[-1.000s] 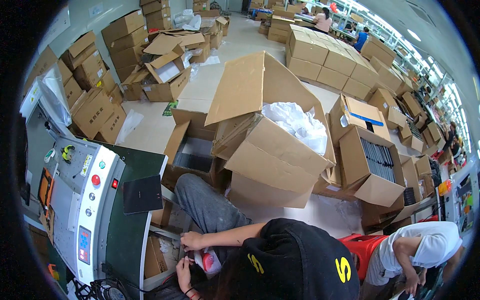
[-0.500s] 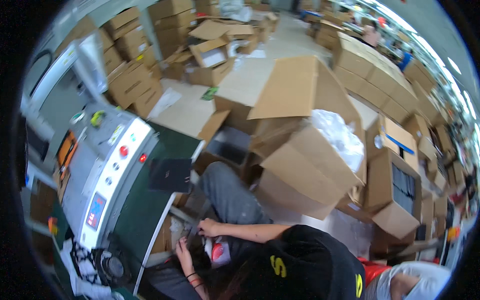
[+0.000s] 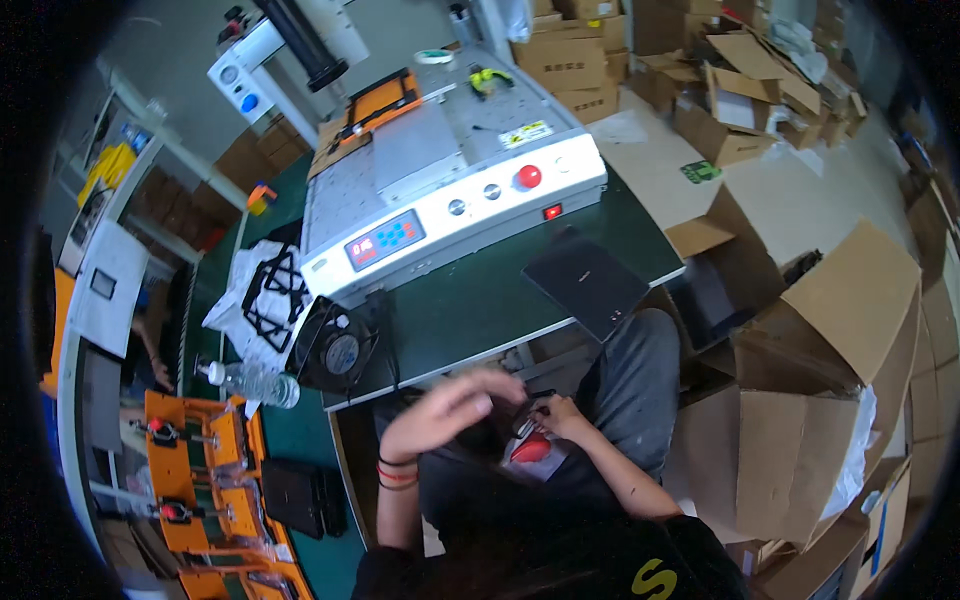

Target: The person assembles black rectangular electronic devices by placing them into orange clamping jigs and operating a lever. They then move the devices to a testing station, attach a frame, and place the finished units into cardboard boxes. The process is repeated for multiple units.

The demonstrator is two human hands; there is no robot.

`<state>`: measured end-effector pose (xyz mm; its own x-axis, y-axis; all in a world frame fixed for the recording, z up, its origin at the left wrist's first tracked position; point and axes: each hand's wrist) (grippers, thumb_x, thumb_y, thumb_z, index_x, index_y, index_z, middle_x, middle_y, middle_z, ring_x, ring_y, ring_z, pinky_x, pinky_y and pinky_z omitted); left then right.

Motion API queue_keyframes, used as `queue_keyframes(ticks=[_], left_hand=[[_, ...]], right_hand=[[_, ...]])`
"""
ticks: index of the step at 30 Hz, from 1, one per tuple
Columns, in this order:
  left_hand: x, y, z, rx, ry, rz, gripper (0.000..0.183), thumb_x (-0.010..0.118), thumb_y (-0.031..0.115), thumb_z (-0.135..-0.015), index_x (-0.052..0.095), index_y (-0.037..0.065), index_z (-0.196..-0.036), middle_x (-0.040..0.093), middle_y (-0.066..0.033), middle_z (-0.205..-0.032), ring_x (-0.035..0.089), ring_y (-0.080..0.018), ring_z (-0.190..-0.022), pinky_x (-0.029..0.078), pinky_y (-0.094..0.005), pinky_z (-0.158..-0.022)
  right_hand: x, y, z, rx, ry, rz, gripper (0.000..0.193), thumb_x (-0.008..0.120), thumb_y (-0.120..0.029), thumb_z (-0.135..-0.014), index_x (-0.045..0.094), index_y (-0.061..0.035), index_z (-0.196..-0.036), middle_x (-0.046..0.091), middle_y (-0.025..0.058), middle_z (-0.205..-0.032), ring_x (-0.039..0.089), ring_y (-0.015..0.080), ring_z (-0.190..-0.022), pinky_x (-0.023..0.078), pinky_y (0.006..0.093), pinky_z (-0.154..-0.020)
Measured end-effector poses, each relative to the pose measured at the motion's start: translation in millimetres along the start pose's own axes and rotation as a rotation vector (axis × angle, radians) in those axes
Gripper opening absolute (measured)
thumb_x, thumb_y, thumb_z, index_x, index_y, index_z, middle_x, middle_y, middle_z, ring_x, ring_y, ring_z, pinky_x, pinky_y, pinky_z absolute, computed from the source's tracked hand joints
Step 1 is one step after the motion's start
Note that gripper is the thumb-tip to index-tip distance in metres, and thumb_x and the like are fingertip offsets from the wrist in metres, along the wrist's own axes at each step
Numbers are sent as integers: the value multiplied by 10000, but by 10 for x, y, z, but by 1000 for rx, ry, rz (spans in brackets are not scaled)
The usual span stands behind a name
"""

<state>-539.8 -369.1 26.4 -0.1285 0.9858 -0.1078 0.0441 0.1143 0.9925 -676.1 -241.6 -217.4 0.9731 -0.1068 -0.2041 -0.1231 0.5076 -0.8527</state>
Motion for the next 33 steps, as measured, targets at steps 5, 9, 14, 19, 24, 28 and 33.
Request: queue_keyframes(ticks=[5, 9, 14, 19, 24, 28, 33], left_hand=[[-447, -159, -332, 184, 531, -215, 227, 437, 143, -967, 564, -28, -1045, 604, -86, -980, 580, -162, -950, 448, -285, -865], [-587, -671, -543, 189, 566, 61, 237, 425, 156, -976, 548, -31, -1051, 599, -90, -964, 593, -156, -913, 469, -286, -848], [-638, -875, -395, 244, 707, 163, 247, 399, 155, -983, 541, -42, -1033, 594, -97, -942, 591, -161, -901, 469, -298, -852], [-591, -839, -417, 219, 711, 111, 226, 393, 127, -981, 544, -38, -1014, 585, -89, -933, 579, -151, -893, 465, -301, -855], [-574, -840, -407, 217, 743, 145, 219, 387, 119, -982, 545, -32, -1007, 579, -88, -953, 574, -146, -895, 463, -302, -853], [-565, -827, -436, 226, 775, 163, 223, 387, 98, -973, 562, -39, -989, 598, -85, -913, 590, -143, -853, 477, -287, -829], [-545, -856, -424, 230, 788, 118, 194, 414, 89, -963, 557, -38, -996, 599, -82, -913, 589, -144, -857, 472, -279, -820]], right_hand=[[-34, -38, 89, -111, -4, -8, 182, 576, -82, -887, 616, 64, -987, 685, 125, -778, 681, 154, -668, 564, 272, -597], [-71, 58, 46, -150, -1, -50, 149, 584, -61, -880, 627, 52, -967, 680, 131, -763, 680, 163, -659, 563, 272, -597], [-78, 21, 79, -141, -49, -55, 149, 567, -45, -886, 610, 72, -967, 680, 130, -776, 684, 167, -704, 561, 265, -622], [-78, 40, 69, -129, -1, -87, 132, 581, -46, -880, 628, 37, -971, 671, 104, -770, 667, 133, -671, 559, 258, -587], [-96, -18, 79, -120, 33, -78, 144, 575, -47, -882, 627, 36, -987, 673, 97, -768, 666, 136, -664, 557, 257, -591], [-94, -41, 103, -137, 19, -63, 151, 561, -35, -886, 623, 35, -1004, 675, 101, -772, 668, 141, -663, 560, 262, -597], [-79, -7, 125, -147, 46, -59, 157, 560, -44, -889, 616, 42, -1007, 676, 108, -762, 669, 139, -659, 557, 263, -602]])
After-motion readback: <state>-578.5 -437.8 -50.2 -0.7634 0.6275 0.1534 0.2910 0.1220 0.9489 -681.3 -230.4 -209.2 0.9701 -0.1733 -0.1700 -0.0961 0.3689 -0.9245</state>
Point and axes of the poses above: each hand's wrist, its own z-axis away from the middle knuckle, its own x-axis out of the palm, y = z × x
